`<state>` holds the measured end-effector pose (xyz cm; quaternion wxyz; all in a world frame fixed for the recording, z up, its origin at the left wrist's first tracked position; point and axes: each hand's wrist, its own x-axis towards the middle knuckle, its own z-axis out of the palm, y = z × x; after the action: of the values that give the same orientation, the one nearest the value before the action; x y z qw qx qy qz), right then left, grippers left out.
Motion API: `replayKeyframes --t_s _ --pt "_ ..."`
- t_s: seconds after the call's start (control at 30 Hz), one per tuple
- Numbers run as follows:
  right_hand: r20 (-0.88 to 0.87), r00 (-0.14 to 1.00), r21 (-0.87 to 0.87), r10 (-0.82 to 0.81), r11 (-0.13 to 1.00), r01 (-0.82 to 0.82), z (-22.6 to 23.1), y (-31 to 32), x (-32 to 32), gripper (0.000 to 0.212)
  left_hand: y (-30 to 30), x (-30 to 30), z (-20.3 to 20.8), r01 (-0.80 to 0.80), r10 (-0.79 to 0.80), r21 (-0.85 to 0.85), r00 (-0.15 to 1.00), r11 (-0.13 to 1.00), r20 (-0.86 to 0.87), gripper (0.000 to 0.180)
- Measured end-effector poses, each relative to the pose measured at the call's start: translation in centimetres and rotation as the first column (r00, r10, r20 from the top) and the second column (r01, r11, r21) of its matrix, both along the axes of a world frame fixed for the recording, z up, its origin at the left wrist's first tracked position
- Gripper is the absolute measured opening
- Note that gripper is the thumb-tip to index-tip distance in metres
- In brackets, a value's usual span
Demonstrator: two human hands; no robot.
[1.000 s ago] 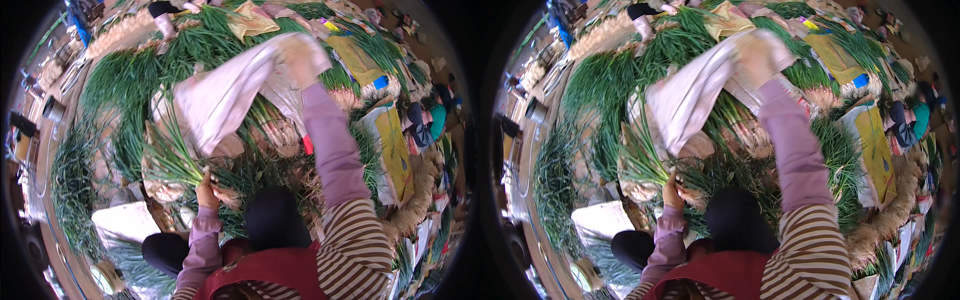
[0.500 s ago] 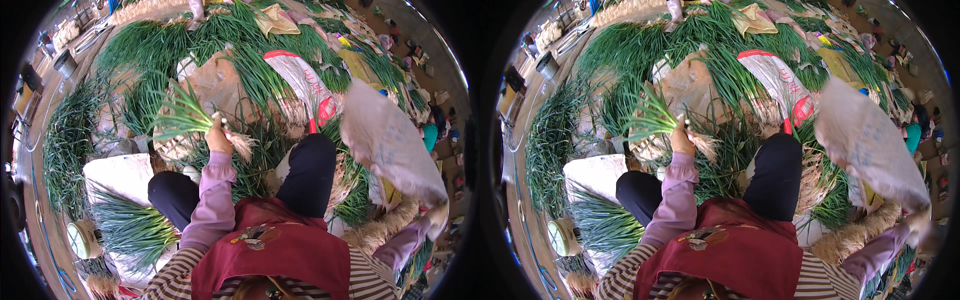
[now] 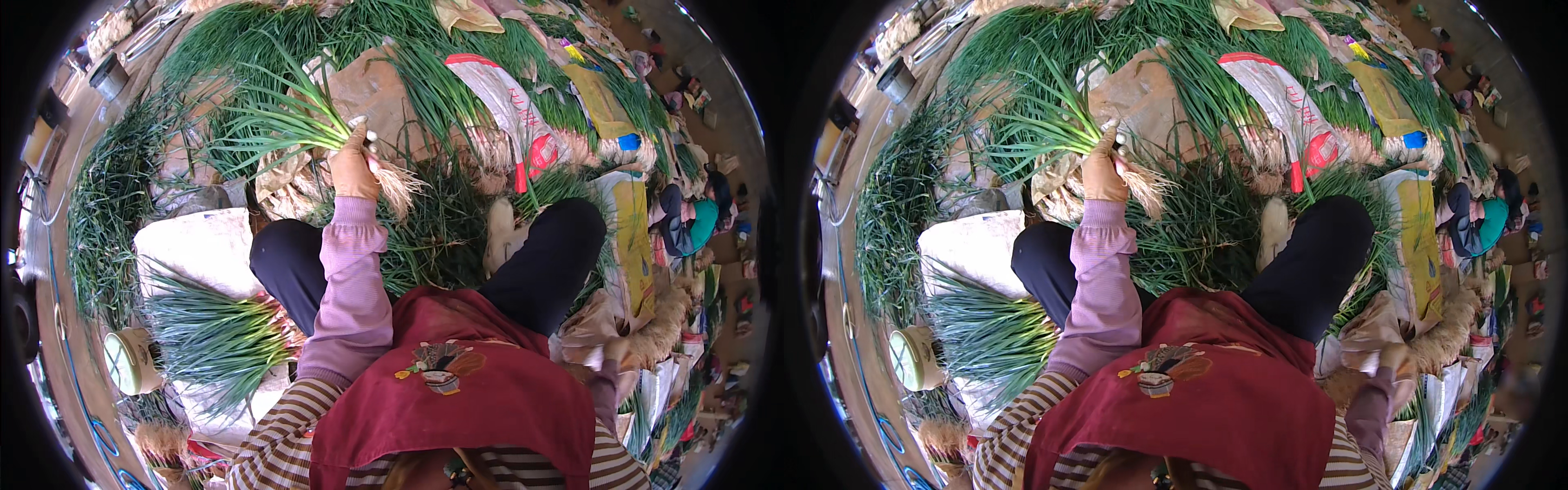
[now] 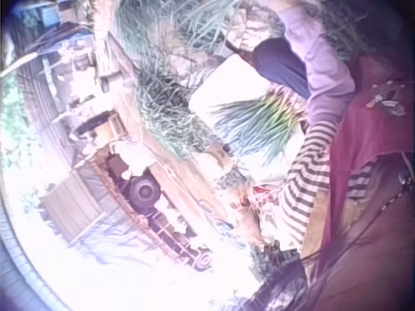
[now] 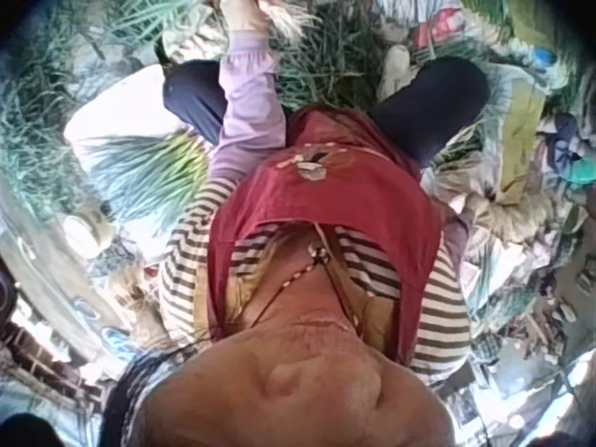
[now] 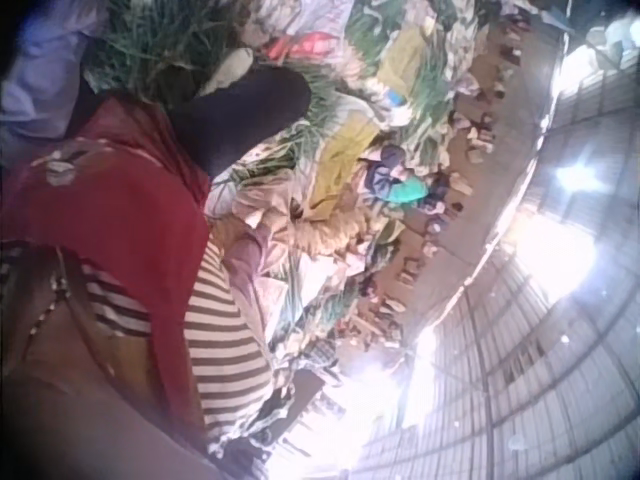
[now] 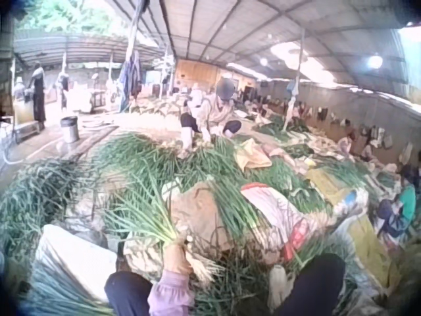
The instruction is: The person sorts through green scallions, cleans the roots by hand, and organizes them into bundles while sitting on the floor of a processing facility.
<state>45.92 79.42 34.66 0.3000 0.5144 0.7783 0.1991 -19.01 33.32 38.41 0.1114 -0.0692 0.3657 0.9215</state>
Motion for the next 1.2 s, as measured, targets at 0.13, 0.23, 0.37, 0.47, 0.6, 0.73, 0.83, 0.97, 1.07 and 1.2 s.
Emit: replayKeyframes --t_s 0.13,0.23,0.37,0.47,0.6,0.73,0.83,0.97,1.07,1.2 --pt "-0.314 0.935 -0.210 -0.165 0.972 0.101 -4.0 -3.0 -4.7 0.027 0.6 0.0 -0.5 0.021 -0.022 0.043 0.999 0.999 0.025 0.020" --pt "-0.454 0.841 -0.379 -0.293 0.918 0.115 -7.2 -5.5 -8.6 0.028 -0.1 -0.5 -0.4 -0.070 0.071 -0.005 0.996 0.998 0.046 0.013" --pt "-0.531 0.665 -0.572 -0.525 0.801 0.175 -9.5 -9.1 -9.2 0.030 0.6 -0.4 -1.2 -0.072 0.075 -0.067 0.996 0.995 0.055 0.020" --pt "-0.525 0.576 -0.675 -0.626 0.719 0.166 -9.4 -10.0 -11.6 0.031 -0.3 -0.6 -2.0 -0.092 0.101 -0.109 0.992 0.990 0.082 0.018" --pt "-0.418 0.908 -0.358 0.013 0.916 -0.178 -3.1 1.7 -15.3 0.019 0.7 -0.8 -2.5 -0.100 0.110 -0.085 0.986 0.991 0.122 0.016" --pt "-0.433 0.031 0.503 0.901 0.270 -0.821 12.2 -2.1 -38.7 0.027 1.0 -0.6 -1.6 -0.052 0.060 -0.198 0.997 0.979 0.037 0.018" --pt "-0.956 0.061 -0.160 -0.288 0.334 -0.929 7.0 -8.3 -52.2 0.027 1.5 0.1 -1.6 0.011 -0.021 -0.299 0.999 0.954 -0.032 0.015" --pt "-0.831 0.556 -0.512 0.019 0.363 -0.778 -4.5 -21.3 -62.6 0.056 1.7 0.5 -3.6 0.094 -0.104 -0.351 0.995 0.931 -0.009 0.015" --pt "-0.665 0.736 -0.664 0.124 0.353 -0.659 -21.9 -24.0 -58.9 0.084 5.1 1.0 -4.0 0.236 -0.239 -0.404 0.970 0.884 0.042 0.018" --pt "-0.366 0.734 -0.917 0.572 -0.088 -0.389 -24.1 -31.2 -51.2 0.075 4.5 0.1 -6.9 0.292 -0.220 -0.448 0.954 0.845 0.206 0.010"
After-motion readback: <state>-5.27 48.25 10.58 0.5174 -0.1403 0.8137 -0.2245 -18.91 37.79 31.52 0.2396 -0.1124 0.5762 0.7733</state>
